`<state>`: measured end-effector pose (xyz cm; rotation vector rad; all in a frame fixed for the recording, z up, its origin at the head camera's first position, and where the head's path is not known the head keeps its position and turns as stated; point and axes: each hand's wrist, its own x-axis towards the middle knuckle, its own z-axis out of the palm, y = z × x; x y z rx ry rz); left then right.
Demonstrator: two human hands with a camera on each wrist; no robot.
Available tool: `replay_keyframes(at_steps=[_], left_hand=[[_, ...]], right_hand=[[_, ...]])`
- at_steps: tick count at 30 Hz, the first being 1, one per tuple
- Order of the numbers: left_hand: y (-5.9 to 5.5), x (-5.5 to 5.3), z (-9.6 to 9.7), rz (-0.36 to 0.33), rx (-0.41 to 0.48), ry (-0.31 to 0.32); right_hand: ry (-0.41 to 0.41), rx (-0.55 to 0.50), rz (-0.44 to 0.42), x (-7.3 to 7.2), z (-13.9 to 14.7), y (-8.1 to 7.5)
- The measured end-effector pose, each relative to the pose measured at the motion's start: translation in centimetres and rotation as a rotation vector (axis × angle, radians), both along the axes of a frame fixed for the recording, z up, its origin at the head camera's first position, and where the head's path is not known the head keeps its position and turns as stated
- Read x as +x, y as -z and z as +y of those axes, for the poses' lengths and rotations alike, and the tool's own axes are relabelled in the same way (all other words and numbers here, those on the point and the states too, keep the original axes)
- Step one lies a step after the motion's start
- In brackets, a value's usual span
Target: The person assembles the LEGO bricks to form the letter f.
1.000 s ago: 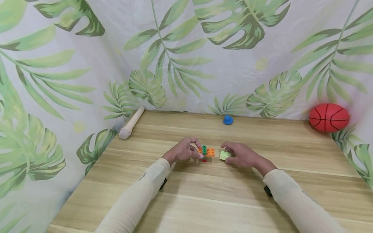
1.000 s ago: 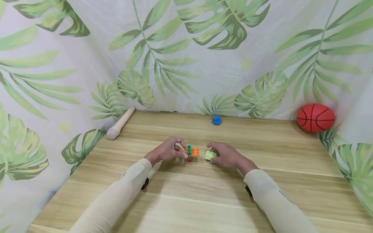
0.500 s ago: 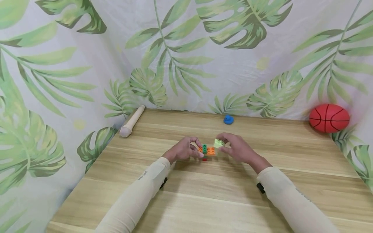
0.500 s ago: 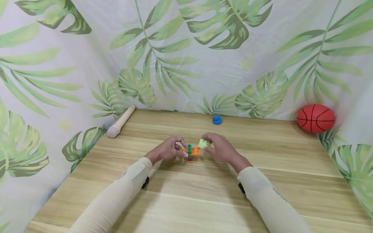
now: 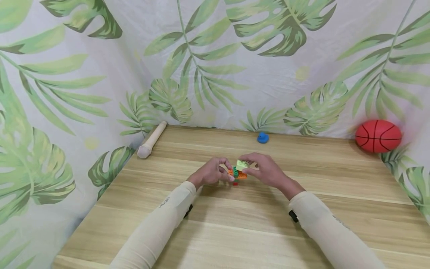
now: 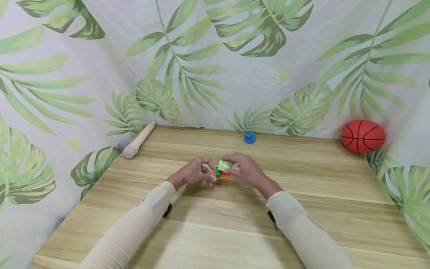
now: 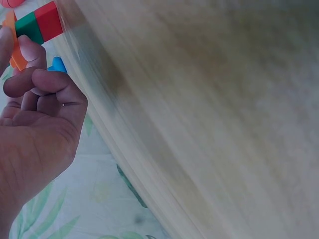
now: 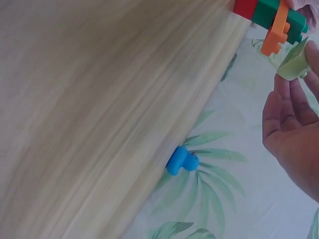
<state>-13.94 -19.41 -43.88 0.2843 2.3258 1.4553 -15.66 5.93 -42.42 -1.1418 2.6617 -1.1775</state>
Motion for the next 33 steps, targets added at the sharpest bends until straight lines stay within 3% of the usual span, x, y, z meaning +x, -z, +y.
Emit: replay_keyframes(at_steps=[20, 33], left_hand=[[0.1, 0.0, 0.0, -0.003, -0.004, -0.013], [0.0, 0.1, 0.1, -0.011, -0.001, -0.015]], right_hand=[[-0.079, 0.044, 0.043, 0.2, -1.0, -1.1], [-0.072, 0.1, 0.1, 0.5, -1.2, -1.5]])
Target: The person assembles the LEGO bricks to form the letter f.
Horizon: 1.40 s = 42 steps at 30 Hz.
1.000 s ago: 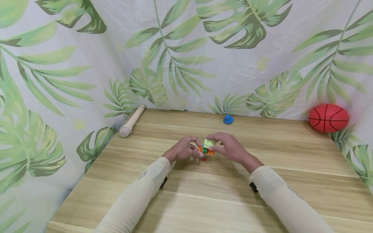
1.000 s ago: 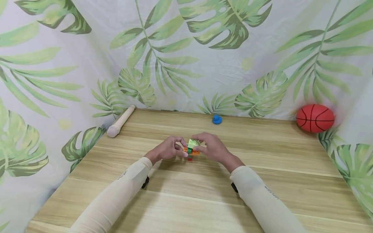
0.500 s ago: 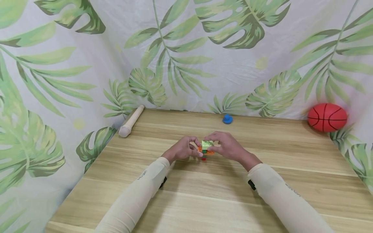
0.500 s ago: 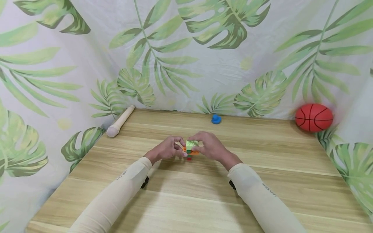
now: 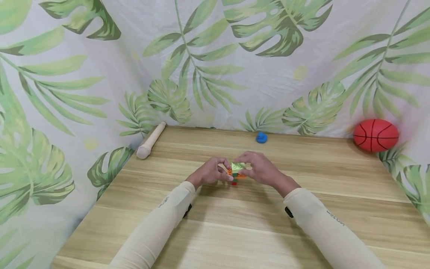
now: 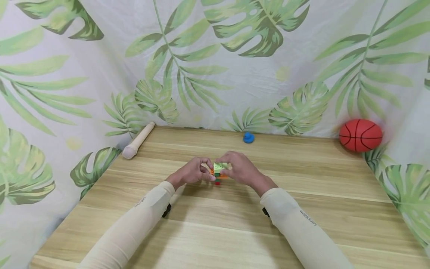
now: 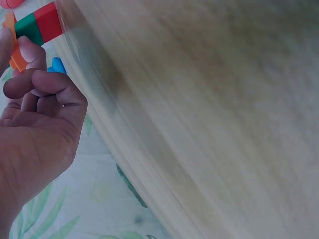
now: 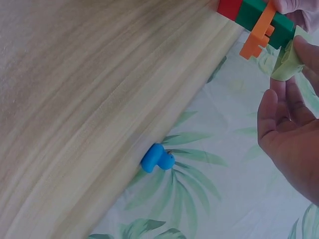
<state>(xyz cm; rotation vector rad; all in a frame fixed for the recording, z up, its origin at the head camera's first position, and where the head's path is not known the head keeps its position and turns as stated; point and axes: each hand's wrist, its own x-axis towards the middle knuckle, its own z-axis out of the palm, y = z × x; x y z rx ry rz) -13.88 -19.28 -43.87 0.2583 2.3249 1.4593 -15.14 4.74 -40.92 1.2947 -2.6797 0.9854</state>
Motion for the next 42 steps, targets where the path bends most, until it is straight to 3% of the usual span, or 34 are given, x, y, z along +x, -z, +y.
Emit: replay_keyframes(at_steps=[42], left_hand=[[0.45, -0.2, -0.17, 0.015, 0.002, -0.005]], right_hand=[[0.045, 0.021, -0.049, -0.05, -0.39, -0.43]])
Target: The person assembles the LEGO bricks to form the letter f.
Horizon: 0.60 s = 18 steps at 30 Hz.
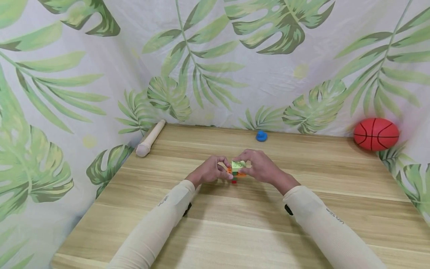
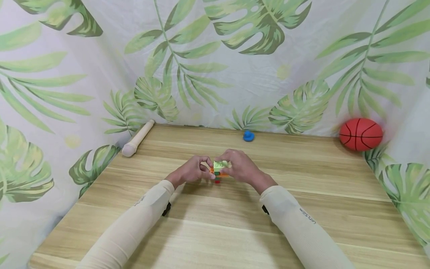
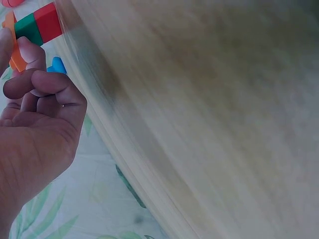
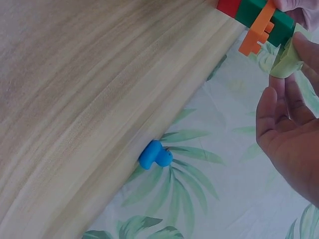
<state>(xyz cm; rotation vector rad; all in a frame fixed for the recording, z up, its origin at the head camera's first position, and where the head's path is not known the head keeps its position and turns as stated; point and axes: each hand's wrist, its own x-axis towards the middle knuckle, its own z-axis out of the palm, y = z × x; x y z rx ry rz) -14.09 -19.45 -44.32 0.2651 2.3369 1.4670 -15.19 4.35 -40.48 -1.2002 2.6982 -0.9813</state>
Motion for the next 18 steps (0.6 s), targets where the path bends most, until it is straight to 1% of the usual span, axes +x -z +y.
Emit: replay_keyframes(at_steps=[9, 18], left_hand=[[0.24, -0.13, -0.05, -0.014, -0.003, -0.011], [-0.08, 0.09, -0.03, -0.021, 0.011, -0.014]], right_hand=[[-0.003, -0.007, 0.011, 0.0, -0.08, 0.32], [0.0, 0.018, 0.024, 0.09, -0.28, 0.3]])
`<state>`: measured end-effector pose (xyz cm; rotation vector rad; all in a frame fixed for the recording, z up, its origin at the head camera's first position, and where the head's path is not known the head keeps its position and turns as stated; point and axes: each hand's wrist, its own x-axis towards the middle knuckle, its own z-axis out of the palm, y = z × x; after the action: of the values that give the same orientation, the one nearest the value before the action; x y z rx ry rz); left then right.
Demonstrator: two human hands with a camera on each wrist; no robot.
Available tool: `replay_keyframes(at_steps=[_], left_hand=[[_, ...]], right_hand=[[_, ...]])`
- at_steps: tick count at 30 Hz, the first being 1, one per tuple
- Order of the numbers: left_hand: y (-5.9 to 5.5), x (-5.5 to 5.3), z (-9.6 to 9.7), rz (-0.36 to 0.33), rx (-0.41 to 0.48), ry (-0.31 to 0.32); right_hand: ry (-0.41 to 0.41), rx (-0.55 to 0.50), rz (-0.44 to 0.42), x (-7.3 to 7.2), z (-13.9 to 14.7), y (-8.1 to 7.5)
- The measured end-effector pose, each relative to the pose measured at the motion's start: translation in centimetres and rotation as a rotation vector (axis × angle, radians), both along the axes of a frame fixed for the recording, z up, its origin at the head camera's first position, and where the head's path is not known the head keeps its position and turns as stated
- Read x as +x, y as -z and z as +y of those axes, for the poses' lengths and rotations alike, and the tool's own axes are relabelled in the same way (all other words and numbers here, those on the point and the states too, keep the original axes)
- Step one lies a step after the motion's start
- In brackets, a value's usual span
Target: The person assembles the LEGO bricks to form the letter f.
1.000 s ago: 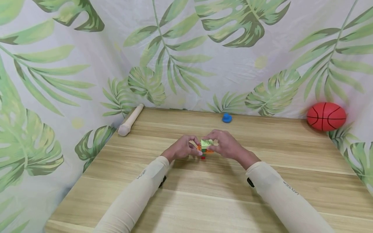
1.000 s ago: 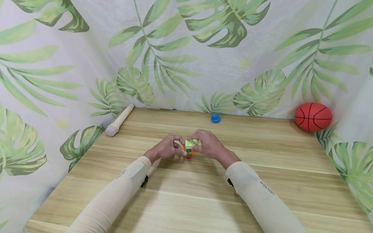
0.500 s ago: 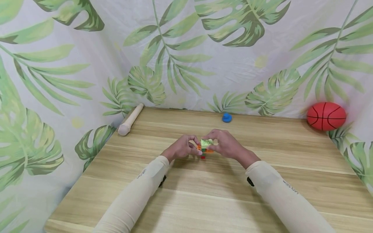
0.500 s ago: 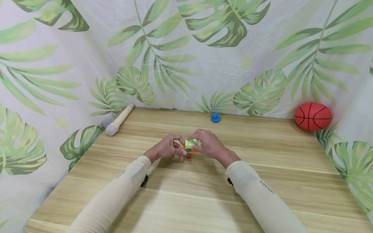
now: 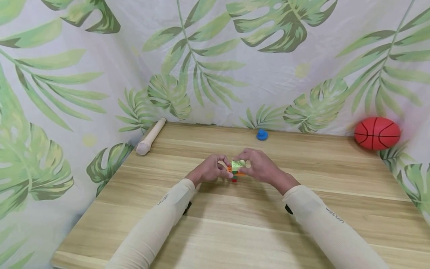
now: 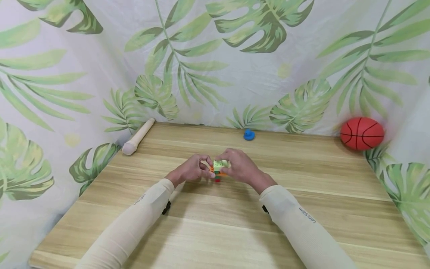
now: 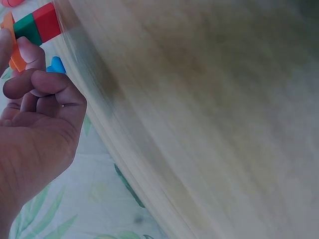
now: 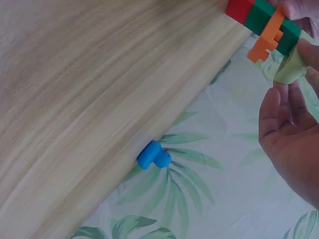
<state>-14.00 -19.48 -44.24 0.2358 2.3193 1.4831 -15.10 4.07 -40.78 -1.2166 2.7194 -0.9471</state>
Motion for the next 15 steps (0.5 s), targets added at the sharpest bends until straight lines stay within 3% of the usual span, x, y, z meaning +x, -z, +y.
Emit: replay_keyframes(at_steps=[15], left_hand=[[0.06, -0.07, 0.13, 0.036, -0.025, 0.019]], right_hand=[[0.038, 0.127, 0.102, 0.3, -0.29, -0.33]])
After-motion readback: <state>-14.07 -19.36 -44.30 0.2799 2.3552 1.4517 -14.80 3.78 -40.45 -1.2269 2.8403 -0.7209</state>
